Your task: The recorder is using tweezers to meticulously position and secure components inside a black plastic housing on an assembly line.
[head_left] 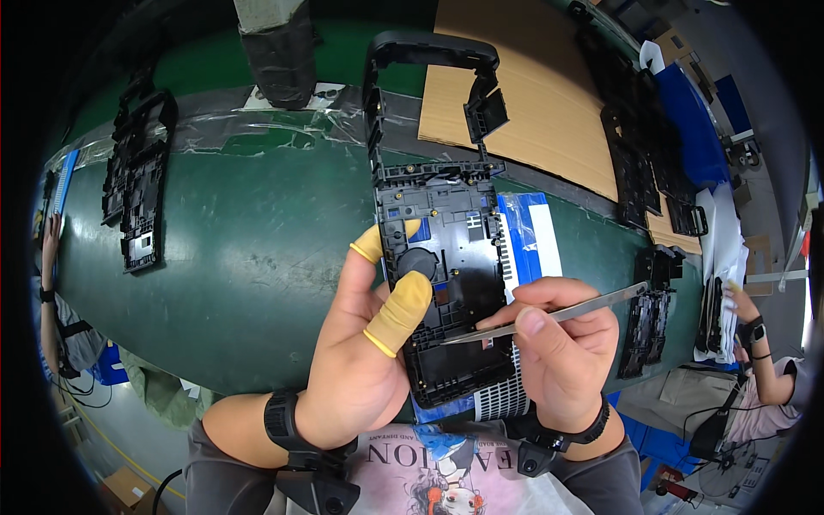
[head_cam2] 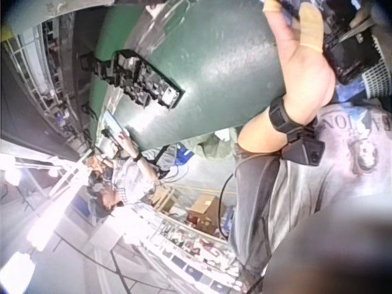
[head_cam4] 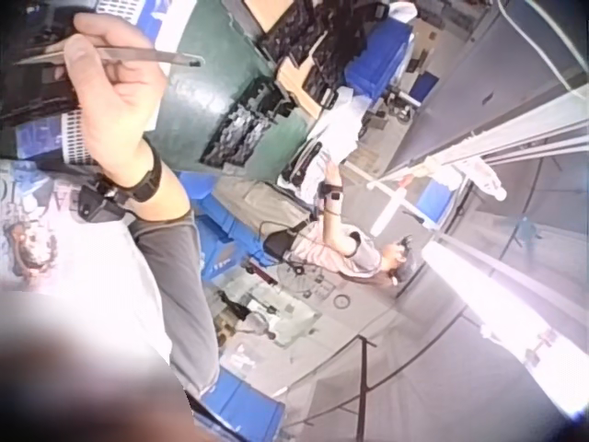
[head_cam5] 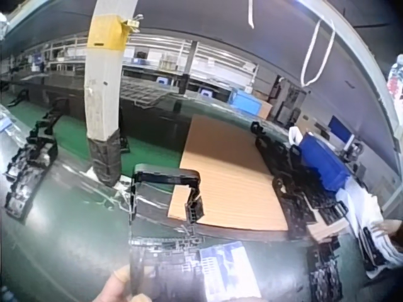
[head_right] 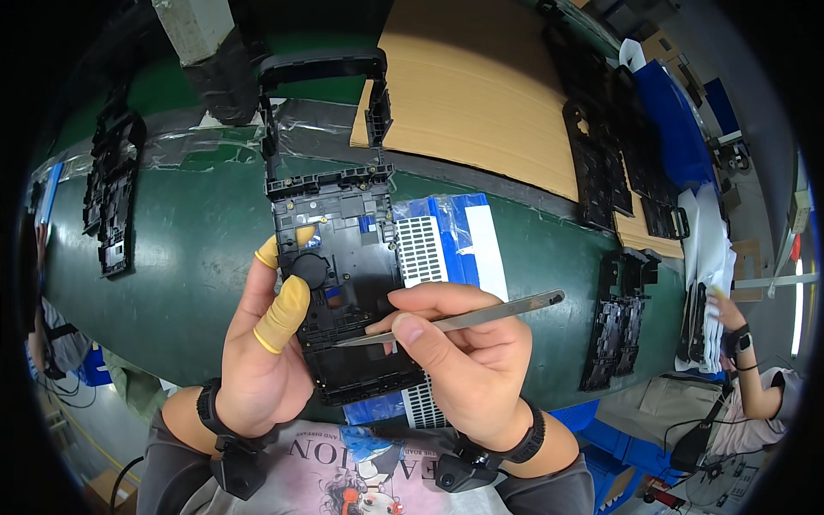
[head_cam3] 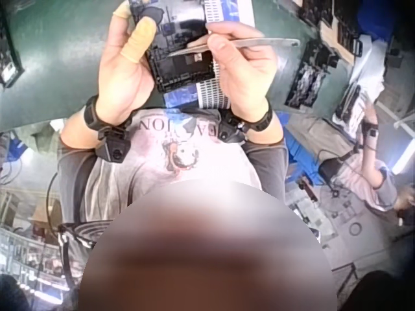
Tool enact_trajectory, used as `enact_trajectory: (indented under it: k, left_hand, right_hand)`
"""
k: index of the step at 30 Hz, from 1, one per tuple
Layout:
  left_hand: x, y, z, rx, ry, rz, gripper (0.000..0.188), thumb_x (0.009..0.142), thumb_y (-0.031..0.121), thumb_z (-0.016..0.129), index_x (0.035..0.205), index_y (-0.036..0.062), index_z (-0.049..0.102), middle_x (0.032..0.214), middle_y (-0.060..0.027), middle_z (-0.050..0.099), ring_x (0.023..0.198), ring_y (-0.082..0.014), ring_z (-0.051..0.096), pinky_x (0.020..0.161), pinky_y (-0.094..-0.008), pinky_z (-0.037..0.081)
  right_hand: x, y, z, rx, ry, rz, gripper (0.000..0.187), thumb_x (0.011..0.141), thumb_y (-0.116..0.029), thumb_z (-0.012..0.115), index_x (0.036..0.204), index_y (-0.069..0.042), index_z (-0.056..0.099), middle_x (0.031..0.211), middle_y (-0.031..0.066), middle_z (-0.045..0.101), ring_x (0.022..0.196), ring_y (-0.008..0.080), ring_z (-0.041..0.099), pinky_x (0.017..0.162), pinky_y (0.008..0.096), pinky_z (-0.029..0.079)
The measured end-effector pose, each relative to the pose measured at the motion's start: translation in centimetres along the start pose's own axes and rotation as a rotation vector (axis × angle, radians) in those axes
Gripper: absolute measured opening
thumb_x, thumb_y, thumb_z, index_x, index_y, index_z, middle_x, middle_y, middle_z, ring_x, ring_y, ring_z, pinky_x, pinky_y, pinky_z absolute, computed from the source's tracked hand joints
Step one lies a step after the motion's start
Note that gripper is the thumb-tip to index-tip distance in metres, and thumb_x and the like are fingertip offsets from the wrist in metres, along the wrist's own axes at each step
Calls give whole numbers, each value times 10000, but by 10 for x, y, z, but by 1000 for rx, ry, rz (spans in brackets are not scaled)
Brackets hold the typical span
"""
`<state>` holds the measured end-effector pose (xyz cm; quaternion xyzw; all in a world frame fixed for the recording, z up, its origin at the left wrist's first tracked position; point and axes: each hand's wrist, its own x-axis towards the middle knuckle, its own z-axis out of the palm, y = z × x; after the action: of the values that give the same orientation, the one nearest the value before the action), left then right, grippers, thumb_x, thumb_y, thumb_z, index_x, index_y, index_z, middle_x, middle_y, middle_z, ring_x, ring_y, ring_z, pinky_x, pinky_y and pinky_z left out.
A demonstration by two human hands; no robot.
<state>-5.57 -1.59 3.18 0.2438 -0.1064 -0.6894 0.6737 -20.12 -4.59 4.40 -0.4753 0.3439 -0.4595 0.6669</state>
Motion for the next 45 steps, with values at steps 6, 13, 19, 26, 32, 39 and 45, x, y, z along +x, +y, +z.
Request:
enact_trajectory:
  k: [6,13,19,26,32,39,45]
  left_hand:
    - [-2,1,-6,174,-92,4,623,744,-62,490,1249,93,161,1121,-113,419,1019,-189,457,837,-317,403]
    - [-2,1,-15,329,-86,124,799,592,-76,527,1263,97,131,1170,-130,358,1036,-249,438,856,-372,397]
    - [2,20,-2,377,-27,395,851,590,12,606,1288,65,123,1211,-111,338,1097,-270,378,915,-411,331]
    - [3,38,-12,174,40,338,684,631,52,488,1261,18,222,1182,-147,394,1076,-295,405,910,-420,326]
    - [0,42,-15,24,48,223,649,654,66,540,1238,19,261,1150,-140,421,1057,-279,427,900,-419,335]
    - [9,8,-6,160,-115,5,818,612,-158,523,1275,114,128,1160,-95,379,1050,-221,428,866,-352,380]
    - [-3,-7,-9,217,-165,-221,896,572,-157,540,1285,161,100,1203,-85,332,1098,-218,389,882,-346,366]
  right_hand:
    - [1,-1,-2,1,-4,23,182,760,42,516,939,77,513,790,152,593,720,138,567,637,207,436]
    - [7,-2,-31,203,169,-37,159,758,-14,508,907,40,520,729,195,582,458,51,392,429,144,299]
    - [23,21,-84,-124,296,25,148,753,-3,530,892,45,539,688,100,579,470,44,378,424,155,276]
    - [27,26,-87,-85,244,49,167,750,3,530,909,56,541,700,124,587,477,53,393,439,159,294]
    - [29,23,-85,-75,245,75,162,748,11,526,903,57,542,701,136,588,471,57,393,437,160,297]
    - [14,-6,-69,58,255,66,169,742,-4,520,904,41,520,698,176,587,440,48,357,410,162,284]
    - [-12,-20,-8,-29,135,-190,176,738,-21,542,880,75,503,752,171,576,678,232,587,631,319,473]
